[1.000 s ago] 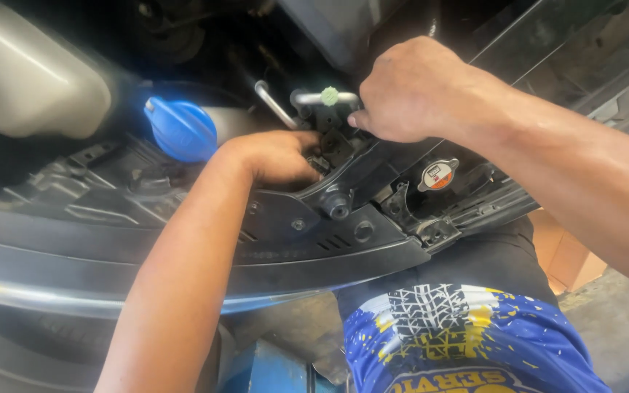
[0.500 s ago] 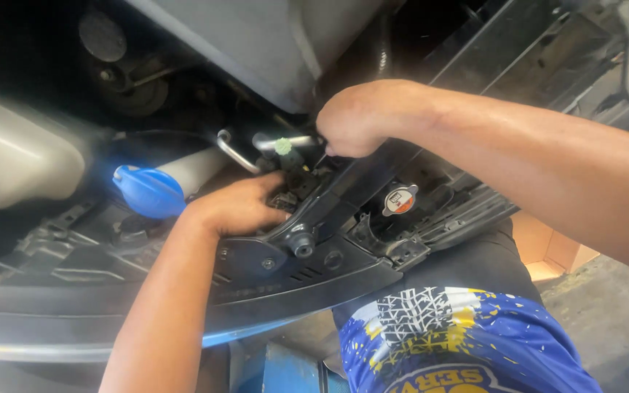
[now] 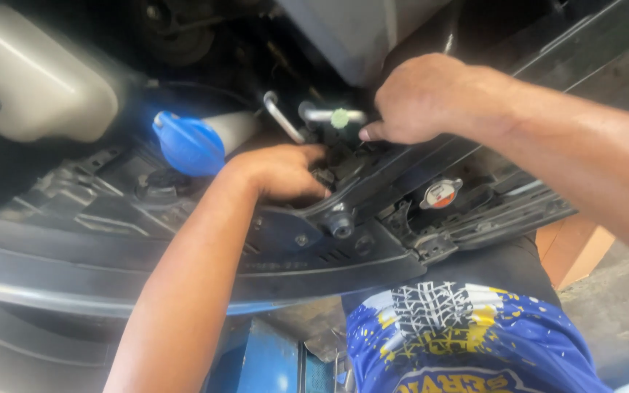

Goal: Removing and replacing a car part from the front radiator support of a vehicle using tools.

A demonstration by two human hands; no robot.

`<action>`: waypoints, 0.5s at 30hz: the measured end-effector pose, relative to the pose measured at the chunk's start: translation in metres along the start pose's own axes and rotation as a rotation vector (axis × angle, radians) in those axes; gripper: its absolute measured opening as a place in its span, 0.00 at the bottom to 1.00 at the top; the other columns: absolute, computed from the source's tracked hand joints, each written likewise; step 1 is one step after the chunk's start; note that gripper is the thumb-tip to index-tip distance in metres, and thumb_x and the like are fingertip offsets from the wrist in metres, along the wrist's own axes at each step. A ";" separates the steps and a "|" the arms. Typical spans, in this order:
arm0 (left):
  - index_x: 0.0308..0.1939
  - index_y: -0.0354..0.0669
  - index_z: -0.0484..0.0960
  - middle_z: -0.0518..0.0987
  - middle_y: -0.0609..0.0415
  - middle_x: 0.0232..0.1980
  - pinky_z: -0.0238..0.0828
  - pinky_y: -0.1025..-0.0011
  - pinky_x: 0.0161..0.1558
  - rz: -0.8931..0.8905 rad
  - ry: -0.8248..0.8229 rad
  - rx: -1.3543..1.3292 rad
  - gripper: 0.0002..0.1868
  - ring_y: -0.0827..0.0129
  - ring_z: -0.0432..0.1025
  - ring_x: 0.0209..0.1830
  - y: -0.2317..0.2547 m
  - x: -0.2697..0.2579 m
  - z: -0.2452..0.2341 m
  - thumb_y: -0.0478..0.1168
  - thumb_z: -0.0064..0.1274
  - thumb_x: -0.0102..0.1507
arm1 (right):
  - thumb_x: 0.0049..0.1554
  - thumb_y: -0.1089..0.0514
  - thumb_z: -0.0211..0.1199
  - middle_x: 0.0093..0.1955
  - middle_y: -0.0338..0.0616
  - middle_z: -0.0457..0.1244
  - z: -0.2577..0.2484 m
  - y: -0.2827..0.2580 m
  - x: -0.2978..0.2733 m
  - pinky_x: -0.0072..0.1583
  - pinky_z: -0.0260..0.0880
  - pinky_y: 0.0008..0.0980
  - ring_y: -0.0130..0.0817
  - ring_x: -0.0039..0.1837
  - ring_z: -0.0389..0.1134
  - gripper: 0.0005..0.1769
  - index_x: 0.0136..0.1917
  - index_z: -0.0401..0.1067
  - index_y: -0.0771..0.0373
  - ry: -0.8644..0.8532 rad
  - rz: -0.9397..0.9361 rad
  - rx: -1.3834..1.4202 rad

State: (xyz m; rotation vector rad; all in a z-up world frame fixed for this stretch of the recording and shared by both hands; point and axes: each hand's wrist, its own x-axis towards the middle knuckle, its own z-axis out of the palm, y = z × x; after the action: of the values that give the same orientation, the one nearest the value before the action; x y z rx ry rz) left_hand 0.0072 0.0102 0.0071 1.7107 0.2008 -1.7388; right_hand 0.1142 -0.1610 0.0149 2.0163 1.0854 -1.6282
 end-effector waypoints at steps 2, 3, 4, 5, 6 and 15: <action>0.70 0.59 0.71 0.83 0.49 0.58 0.71 0.66 0.60 0.009 -0.006 0.033 0.40 0.62 0.78 0.58 -0.004 0.004 0.004 0.50 0.61 0.52 | 0.65 0.31 0.49 0.50 0.51 0.72 0.009 -0.006 0.000 0.62 0.71 0.49 0.50 0.60 0.72 0.35 0.49 0.83 0.62 -0.008 0.013 -0.003; 0.71 0.60 0.70 0.83 0.50 0.59 0.70 0.66 0.60 0.020 0.010 0.070 0.40 0.63 0.77 0.59 -0.004 0.005 0.000 0.50 0.61 0.53 | 0.65 0.32 0.47 0.50 0.52 0.72 0.007 -0.006 0.000 0.62 0.71 0.50 0.51 0.60 0.72 0.35 0.50 0.83 0.62 0.003 0.030 -0.018; 0.71 0.60 0.70 0.83 0.50 0.59 0.70 0.66 0.60 0.031 0.029 0.069 0.40 0.63 0.77 0.59 -0.006 0.007 -0.001 0.50 0.61 0.53 | 0.65 0.32 0.47 0.50 0.52 0.72 0.006 -0.007 0.000 0.62 0.71 0.50 0.51 0.60 0.72 0.35 0.50 0.83 0.62 0.015 0.041 -0.033; 0.70 0.57 0.72 0.83 0.50 0.59 0.70 0.66 0.60 0.066 0.025 0.065 0.39 0.63 0.77 0.59 -0.008 0.010 0.001 0.50 0.61 0.53 | 0.66 0.34 0.47 0.50 0.53 0.72 0.008 -0.008 0.000 0.62 0.71 0.51 0.52 0.60 0.72 0.34 0.50 0.82 0.62 0.027 0.065 -0.028; 0.68 0.55 0.73 0.83 0.50 0.60 0.70 0.66 0.60 0.101 0.022 0.061 0.38 0.62 0.77 0.60 -0.013 0.014 0.003 0.49 0.61 0.53 | 0.66 0.35 0.46 0.49 0.53 0.72 0.010 -0.011 0.001 0.62 0.71 0.52 0.53 0.60 0.72 0.33 0.50 0.82 0.62 0.038 0.088 -0.024; 0.65 0.48 0.79 0.80 0.50 0.66 0.71 0.63 0.63 0.227 0.080 0.278 0.32 0.58 0.75 0.65 -0.019 0.026 0.005 0.48 0.56 0.56 | 0.67 0.40 0.45 0.46 0.55 0.73 0.024 -0.026 -0.005 0.61 0.73 0.52 0.54 0.56 0.74 0.32 0.45 0.83 0.63 0.108 0.204 -0.126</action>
State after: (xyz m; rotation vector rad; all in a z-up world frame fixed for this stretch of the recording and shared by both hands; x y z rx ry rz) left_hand -0.0052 0.0129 -0.0236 1.9181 -0.2032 -1.5878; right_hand 0.0786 -0.1615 0.0177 2.0761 0.9566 -1.3300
